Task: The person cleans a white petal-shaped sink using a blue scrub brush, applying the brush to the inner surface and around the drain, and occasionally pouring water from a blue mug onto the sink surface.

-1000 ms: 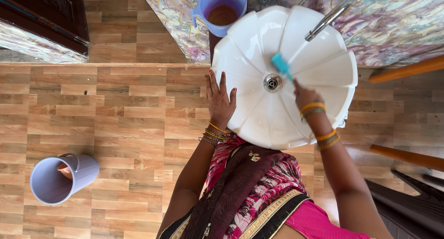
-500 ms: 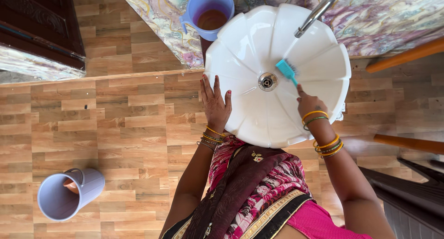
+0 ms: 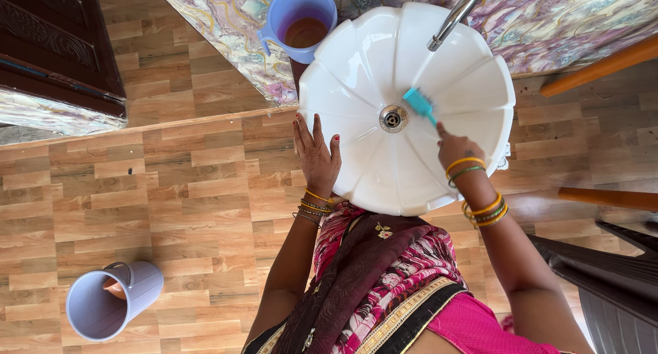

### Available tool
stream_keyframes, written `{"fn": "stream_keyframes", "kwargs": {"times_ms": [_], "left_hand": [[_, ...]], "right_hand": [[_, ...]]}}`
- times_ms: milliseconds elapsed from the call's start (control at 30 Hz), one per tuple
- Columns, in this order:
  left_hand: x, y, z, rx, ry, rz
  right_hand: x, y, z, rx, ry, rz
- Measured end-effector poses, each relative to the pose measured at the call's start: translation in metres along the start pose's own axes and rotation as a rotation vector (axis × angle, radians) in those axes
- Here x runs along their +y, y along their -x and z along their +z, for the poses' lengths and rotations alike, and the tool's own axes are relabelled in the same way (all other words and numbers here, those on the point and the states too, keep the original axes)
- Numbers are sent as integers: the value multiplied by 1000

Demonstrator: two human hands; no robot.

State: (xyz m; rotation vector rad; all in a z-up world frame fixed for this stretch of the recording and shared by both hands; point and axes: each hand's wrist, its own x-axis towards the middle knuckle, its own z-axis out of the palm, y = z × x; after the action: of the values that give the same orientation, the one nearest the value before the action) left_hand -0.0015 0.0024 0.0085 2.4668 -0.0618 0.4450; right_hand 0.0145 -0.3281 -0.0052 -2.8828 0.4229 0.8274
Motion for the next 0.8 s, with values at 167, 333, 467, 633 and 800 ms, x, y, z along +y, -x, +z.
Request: {"fn": "stream_keyframes", "kwargs": {"times_ms": [167, 333, 467, 633, 800], "left_hand": [[-1, 1, 1, -24, -28, -22], [-2, 1, 2, 4, -8, -3], [-3, 1, 4, -13, 25, -35], [-3, 1, 3, -34, -11, -44], [-2, 1, 2, -13, -24, -10]], "right_hand": [[7, -16, -24, 177, -19, -12], [24, -19, -38, 310, -113, 79], [22, -28, 12, 223, 47, -54], [-17, -3, 31, -51, -42, -114], [3, 7, -13, 145, 0, -21]]}}
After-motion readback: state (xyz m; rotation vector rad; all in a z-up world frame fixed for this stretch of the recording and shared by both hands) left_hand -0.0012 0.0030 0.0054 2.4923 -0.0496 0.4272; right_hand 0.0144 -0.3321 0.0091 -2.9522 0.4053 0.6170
